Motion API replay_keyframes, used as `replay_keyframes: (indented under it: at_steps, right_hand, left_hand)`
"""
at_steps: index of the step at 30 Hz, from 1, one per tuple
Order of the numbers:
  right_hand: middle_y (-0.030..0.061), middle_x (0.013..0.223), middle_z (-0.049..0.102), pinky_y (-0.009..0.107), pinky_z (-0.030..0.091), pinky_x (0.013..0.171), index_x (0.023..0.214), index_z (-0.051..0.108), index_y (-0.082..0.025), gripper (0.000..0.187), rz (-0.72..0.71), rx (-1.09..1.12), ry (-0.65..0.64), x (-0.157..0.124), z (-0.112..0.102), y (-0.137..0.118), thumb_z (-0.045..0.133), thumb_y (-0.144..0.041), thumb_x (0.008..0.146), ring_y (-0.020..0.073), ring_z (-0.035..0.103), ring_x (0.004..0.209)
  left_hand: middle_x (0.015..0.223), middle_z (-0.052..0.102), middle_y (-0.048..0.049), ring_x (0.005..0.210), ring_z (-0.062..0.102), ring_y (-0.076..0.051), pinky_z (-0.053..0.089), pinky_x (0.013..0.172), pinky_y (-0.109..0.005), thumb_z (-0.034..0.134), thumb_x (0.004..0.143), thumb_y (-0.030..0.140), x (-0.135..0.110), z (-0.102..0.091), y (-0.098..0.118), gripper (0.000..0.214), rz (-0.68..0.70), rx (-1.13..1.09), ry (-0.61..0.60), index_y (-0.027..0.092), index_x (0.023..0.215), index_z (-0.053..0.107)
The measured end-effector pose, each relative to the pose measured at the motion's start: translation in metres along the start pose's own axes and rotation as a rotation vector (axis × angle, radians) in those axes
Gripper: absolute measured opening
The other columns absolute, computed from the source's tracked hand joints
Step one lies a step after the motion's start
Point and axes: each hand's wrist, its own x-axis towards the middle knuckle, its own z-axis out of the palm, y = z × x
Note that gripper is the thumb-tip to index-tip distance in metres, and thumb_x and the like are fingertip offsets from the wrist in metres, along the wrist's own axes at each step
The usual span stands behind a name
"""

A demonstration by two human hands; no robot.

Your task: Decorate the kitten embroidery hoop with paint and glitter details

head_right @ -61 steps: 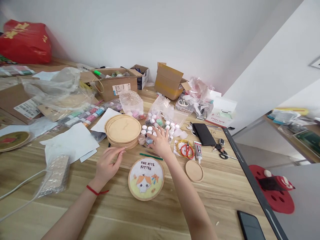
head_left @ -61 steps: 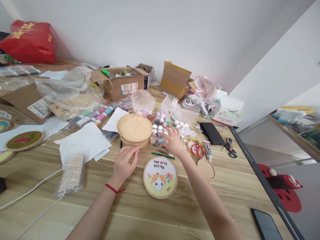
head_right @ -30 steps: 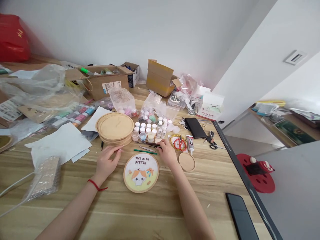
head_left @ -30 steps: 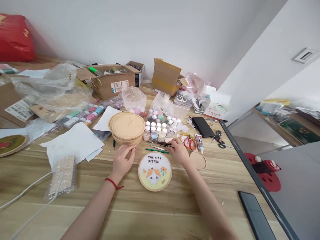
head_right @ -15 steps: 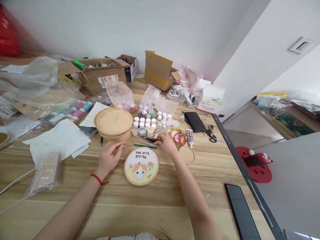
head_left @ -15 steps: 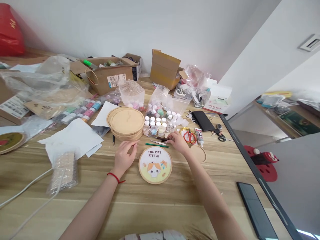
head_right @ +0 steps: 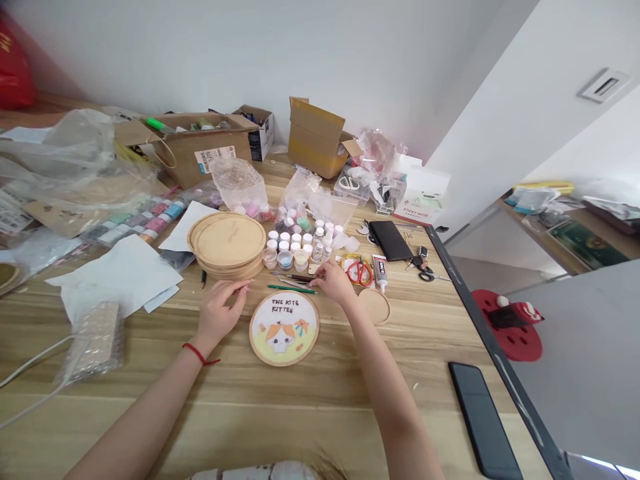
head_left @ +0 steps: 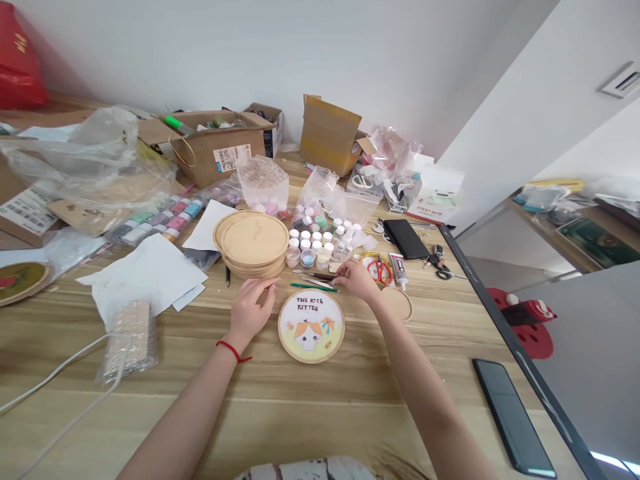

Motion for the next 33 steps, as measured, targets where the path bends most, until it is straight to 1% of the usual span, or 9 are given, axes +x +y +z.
replay_keyframes:
  at_steps: [8, 13, 16, 19, 23, 27, 29, 32, 33]
  right_hand:
    - [0.0024, 0.079, 0.07, 0.028, 0.044, 0.064, 0.08, 0.065, -0.019, 0.019, 0.082, 0.04, -0.013, -0.003, -0.002, -0.004, 0.08, -0.023, 0.069, 0.0178, 0.062, 0.071]
    - [0.0018, 0.078, 0.072, 0.027, 0.045, 0.062, 0.083, 0.067, -0.019, 0.016, 0.074, 0.076, -0.003, -0.005, -0.001, -0.007, 0.077, -0.018, 0.07, 0.0166, 0.062, 0.068]
    - [0.0025, 0.079, 0.072, 0.028, 0.046, 0.066, 0.084, 0.071, -0.02, 0.011, 0.044, 0.083, 0.007, -0.005, -0.003, -0.009, 0.073, -0.017, 0.073, 0.0176, 0.062, 0.07]
    - [0.0049, 0.085, 0.072, 0.031, 0.047, 0.076, 0.079, 0.074, -0.021, 0.006, -0.001, 0.085, 0.01, -0.006, -0.008, -0.013, 0.069, -0.018, 0.077, 0.0199, 0.063, 0.08]
    - [0.0071, 0.087, 0.072, 0.033, 0.046, 0.08, 0.078, 0.075, -0.02, 0.012, -0.033, 0.103, -0.008, -0.013, -0.018, -0.021, 0.064, -0.019, 0.082, 0.0215, 0.063, 0.085]
    - [0.0053, 0.085, 0.074, 0.03, 0.048, 0.073, 0.079, 0.076, -0.021, 0.013, -0.073, 0.158, -0.105, -0.029, -0.03, -0.033, 0.063, -0.023, 0.083, 0.0195, 0.064, 0.079]
    - [0.0042, 0.084, 0.074, 0.031, 0.049, 0.074, 0.08, 0.075, -0.022, 0.013, -0.09, 0.218, -0.183, -0.037, -0.037, -0.04, 0.064, -0.025, 0.083, 0.0195, 0.065, 0.079]
    - [0.0036, 0.082, 0.074, 0.032, 0.05, 0.076, 0.082, 0.074, -0.021, 0.013, -0.067, 0.401, -0.307, -0.047, -0.045, -0.049, 0.064, -0.03, 0.084, 0.0197, 0.065, 0.079]
    - [0.0033, 0.08, 0.073, 0.033, 0.05, 0.075, 0.082, 0.073, -0.021, 0.015, -0.051, 0.488, -0.33, -0.05, -0.047, -0.052, 0.065, -0.033, 0.083, 0.0194, 0.065, 0.078]
  left_hand:
    - [0.087, 0.074, -0.0055, 0.083, 0.067, -0.018, 0.054, 0.081, -0.033, 0.056, 0.089, 0.017, 0.0, 0.001, 0.0, 0.015, -0.028, 0.001, -0.005, 0.018, 0.095, 0.069]
    - [0.087, 0.074, -0.0055, 0.083, 0.067, -0.018, 0.054, 0.081, -0.034, 0.055, 0.09, 0.019, 0.0, 0.001, -0.001, 0.015, -0.041, 0.001, -0.012, 0.019, 0.094, 0.069]
    - [0.087, 0.074, -0.0056, 0.084, 0.067, -0.019, 0.054, 0.081, -0.035, 0.055, 0.09, 0.02, -0.001, 0.001, -0.001, 0.015, -0.049, -0.002, -0.019, 0.019, 0.095, 0.069]
    - [0.087, 0.074, -0.0056, 0.084, 0.067, -0.019, 0.054, 0.082, -0.036, 0.054, 0.091, 0.021, -0.001, 0.001, -0.002, 0.016, -0.054, -0.005, -0.024, 0.019, 0.096, 0.069]
    - [0.093, 0.072, -0.005, 0.087, 0.066, -0.019, 0.054, 0.085, -0.036, 0.056, 0.092, 0.025, 0.001, -0.002, 0.001, 0.024, -0.086, -0.046, -0.051, 0.021, 0.113, 0.065]
    - [0.101, 0.07, -0.0054, 0.096, 0.063, -0.02, 0.053, 0.087, -0.037, 0.067, 0.086, 0.036, 0.004, -0.008, 0.012, 0.055, -0.107, -0.178, -0.205, 0.024, 0.136, 0.051]
    - [0.101, 0.07, -0.0054, 0.094, 0.063, -0.02, 0.053, 0.085, -0.036, 0.068, 0.085, 0.037, 0.005, -0.011, 0.019, 0.048, -0.065, -0.23, -0.256, 0.024, 0.13, 0.057]
    - [0.088, 0.071, -0.0038, 0.085, 0.064, -0.018, 0.053, 0.079, -0.034, 0.065, 0.088, 0.031, 0.005, -0.015, 0.029, 0.012, 0.01, -0.296, -0.23, 0.023, 0.096, 0.071]
    - [0.084, 0.071, -0.0035, 0.082, 0.065, -0.017, 0.053, 0.077, -0.033, 0.064, 0.089, 0.029, 0.005, -0.015, 0.031, 0.01, 0.016, -0.313, -0.208, 0.023, 0.088, 0.072]
